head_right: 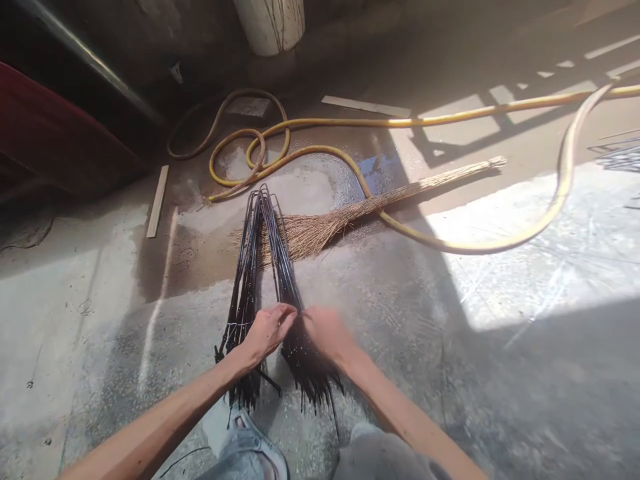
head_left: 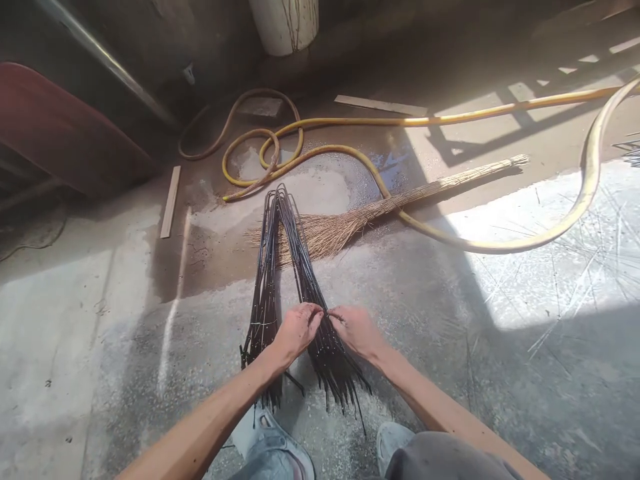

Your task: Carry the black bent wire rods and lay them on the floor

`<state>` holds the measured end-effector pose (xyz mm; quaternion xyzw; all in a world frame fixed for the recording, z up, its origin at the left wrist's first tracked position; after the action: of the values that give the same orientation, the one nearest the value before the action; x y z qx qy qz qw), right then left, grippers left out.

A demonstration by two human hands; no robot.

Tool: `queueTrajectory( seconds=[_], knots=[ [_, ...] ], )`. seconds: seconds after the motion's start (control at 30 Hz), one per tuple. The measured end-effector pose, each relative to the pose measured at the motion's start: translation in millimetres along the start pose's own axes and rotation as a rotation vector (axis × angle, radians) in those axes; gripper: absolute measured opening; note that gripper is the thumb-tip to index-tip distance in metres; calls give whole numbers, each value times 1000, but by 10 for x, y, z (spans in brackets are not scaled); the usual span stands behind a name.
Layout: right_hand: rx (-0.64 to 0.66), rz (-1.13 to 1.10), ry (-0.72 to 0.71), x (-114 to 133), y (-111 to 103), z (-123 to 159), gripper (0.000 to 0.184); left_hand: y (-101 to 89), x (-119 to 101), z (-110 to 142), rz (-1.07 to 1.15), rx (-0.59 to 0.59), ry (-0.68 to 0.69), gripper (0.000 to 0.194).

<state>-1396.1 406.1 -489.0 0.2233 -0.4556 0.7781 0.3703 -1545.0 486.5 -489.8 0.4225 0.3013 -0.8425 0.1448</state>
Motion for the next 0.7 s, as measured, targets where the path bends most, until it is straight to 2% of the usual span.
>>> queueTrajectory(
  seconds=[0.07, 0.2, 0.3, 0.37, 0.47, 0.53, 0.6, 0.7],
  knots=[
    [11, -14, -25, -19, 53, 17, 27, -5, -9, 52, -30, 16, 19, 19],
    [-7, -6, -53, 0, 162, 76, 31, -43, -11, 132, 84, 36, 26, 40],
    [15, 40, -64, 38, 170, 113, 35, -50, 40, 123, -35, -38, 110, 17],
    [40, 80, -15, 62, 97, 96, 34, -45, 88, 103, -83, -67, 148, 17],
    [-42, 173, 27, 113, -94, -24, 34, -32, 131, 86, -118, -9, 205, 17],
    [-19, 265, -82, 158, -164, -145, 27, -33, 133, 88, -134, 15, 239, 18],
    [93, 354, -202, 171, -148, -242, 22, -36, 124, 90, -131, 32, 262, 18],
    [119, 419, -220, 118, -59, -267, 21, -39, 107, 89, -216, 10, 237, 19]
  ],
)
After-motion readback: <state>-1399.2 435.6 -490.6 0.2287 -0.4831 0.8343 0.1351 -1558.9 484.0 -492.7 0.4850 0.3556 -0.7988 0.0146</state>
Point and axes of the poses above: each hand's wrist, its own z-axis away from the middle knuckle, its own y-axis out of the palm, x = y × z, the point moved 2 cm from there along -z, towards the middle knuckle, and after that the axes turned 2 degrees about x, right-handed, at the moved point
